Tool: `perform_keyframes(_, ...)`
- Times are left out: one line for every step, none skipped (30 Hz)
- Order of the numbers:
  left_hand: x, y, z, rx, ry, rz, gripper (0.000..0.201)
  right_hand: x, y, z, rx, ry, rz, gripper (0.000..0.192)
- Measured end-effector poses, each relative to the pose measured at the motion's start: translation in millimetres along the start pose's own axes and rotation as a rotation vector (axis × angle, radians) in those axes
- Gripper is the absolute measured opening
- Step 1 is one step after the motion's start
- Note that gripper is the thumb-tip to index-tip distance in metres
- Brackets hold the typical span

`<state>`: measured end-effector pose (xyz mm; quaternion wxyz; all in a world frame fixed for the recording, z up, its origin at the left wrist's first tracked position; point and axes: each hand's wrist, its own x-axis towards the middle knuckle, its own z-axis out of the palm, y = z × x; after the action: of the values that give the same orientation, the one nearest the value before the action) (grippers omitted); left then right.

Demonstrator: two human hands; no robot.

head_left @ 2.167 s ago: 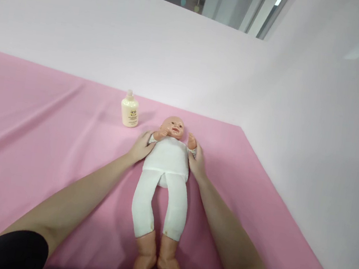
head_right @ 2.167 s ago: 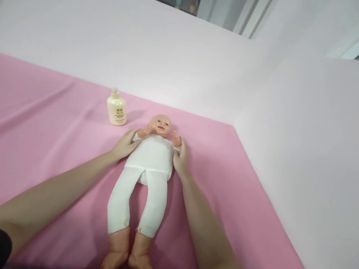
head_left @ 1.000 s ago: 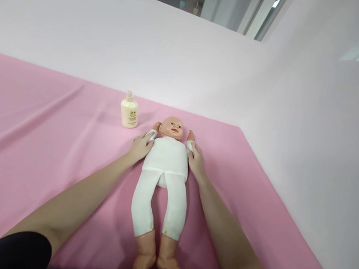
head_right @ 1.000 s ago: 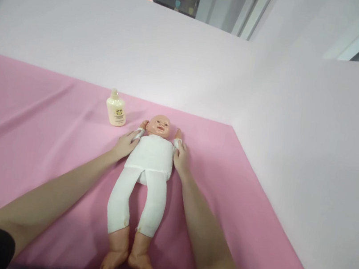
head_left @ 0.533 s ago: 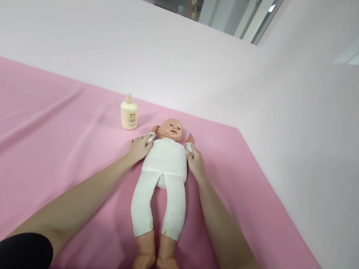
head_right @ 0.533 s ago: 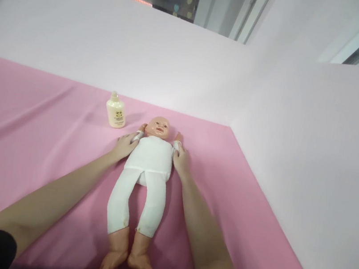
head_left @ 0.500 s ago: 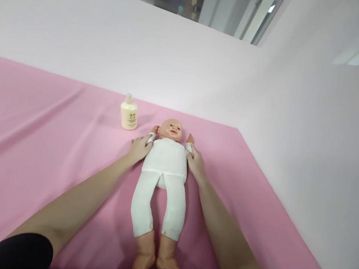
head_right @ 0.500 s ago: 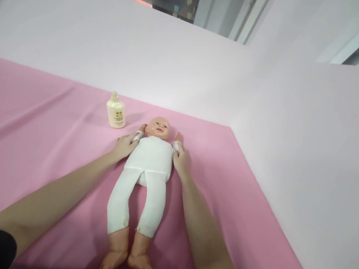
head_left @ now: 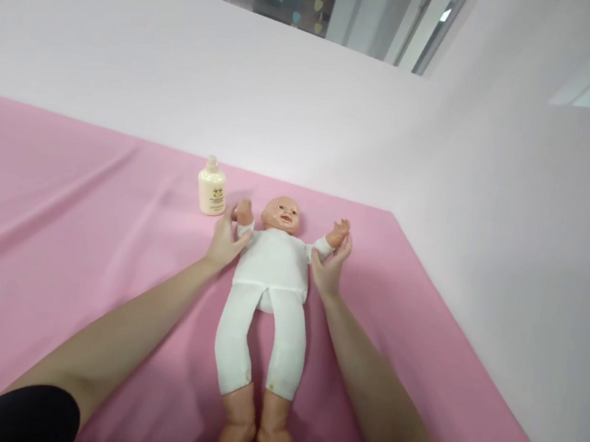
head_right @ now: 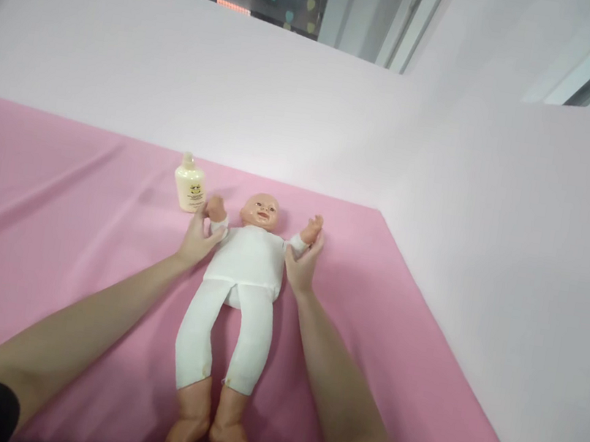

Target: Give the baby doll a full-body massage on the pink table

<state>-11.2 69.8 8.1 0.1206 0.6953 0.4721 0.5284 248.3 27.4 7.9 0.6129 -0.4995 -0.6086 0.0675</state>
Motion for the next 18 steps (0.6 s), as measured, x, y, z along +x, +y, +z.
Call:
perform_keyframes(-1.3,3.9,-1.7,0.013,0.014,0.030,0.072,-1.5,-3.1,-0.9,-0.020,0.016,-0.023,0.083)
perform_keyframes(-2.7,8.3,-3.3,0.030,0.001,0.068,0.069,-3.5,-5.4,-1.7,-0.045,0.012,-0.041,0.081)
perform_keyframes(-4.1,12.9,-4.8,0.052,-0.042,0.117,0.062,-5.8,-7.2,-2.4,-0.069,-0.013,-0.062,0.077)
perform_keyframes(-5.2,17.4,-5.9,0.074,-0.109,0.176,0.054,-8.3,-8.8,-2.9,-0.088,-0.050,-0.093,0.073)
perform_keyframes(-6.1,21.6,-6.7,0.092,-0.181,0.242,0.047,-10.7,-10.5,-3.2,-0.107,-0.101,-0.135,0.067)
perform_keyframes(-6.6,25.2,-7.3,0.104,-0.249,0.307,0.041,-12.8,-12.7,-3.3,-0.127,-0.162,-0.188,0.061)
perform_keyframes(-6.9,27.9,-7.6,0.109,-0.304,0.362,0.037,-14.3,-15.4,-3.4,-0.150,-0.231,-0.240,0.054)
perform_keyframes(-7.0,29.8,-7.8,0.108,-0.345,0.401,0.036,-15.2,-18.6,-3.4,-0.174,-0.303,-0.287,0.047)
perform_keyframes(-7.0,30.7,-7.8,0.105,-0.373,0.423,0.036,-15.6,-21.8,-3.4,-0.197,-0.370,-0.323,0.042)
perform_keyframes(-7.0,30.8,-7.6,0.102,-0.390,0.429,0.036,-15.6,-24.7,-3.4,-0.215,-0.422,-0.347,0.037)
perform_keyframes(-7.2,30.2,-7.2,0.100,-0.397,0.423,0.037,-15.3,-27.0,-3.4,-0.228,-0.453,-0.359,0.035)
perform_keyframes(-7.5,28.9,-6.6,0.097,-0.391,0.411,0.039,-14.8,-28.3,-3.3,-0.237,-0.457,-0.360,0.036)
perform_keyframes(-8.0,27.3,-5.7,0.097,-0.375,0.397,0.042,-14.4,-28.5,-3.1,-0.247,-0.442,-0.351,0.038)
perform_keyframes(-8.5,25.4,-4.5,0.103,-0.355,0.384,0.045,-13.9,-27.5,-2.6,-0.259,-0.415,-0.335,0.042)
perform_keyframes(-9.1,23.4,-3.1,0.116,-0.330,0.370,0.047,-13.4,-25.5,-1.8,-0.276,-0.385,-0.315,0.047)
perform_keyframes(-9.5,21.4,-1.5,0.135,-0.300,0.355,0.050,-12.9,-22.7,-0.8,-0.296,-0.355,-0.292,0.051)
perform_keyframes(-9.8,19.6,0.3,0.158,-0.266,0.338,0.053,-12.3,-19.4,0.3,-0.318,-0.324,-0.267,0.055)
perform_keyframes(-9.9,18.0,2.0,0.180,-0.232,0.319,0.055,-11.5,-15.8,1.6,-0.339,-0.295,-0.240,0.057)
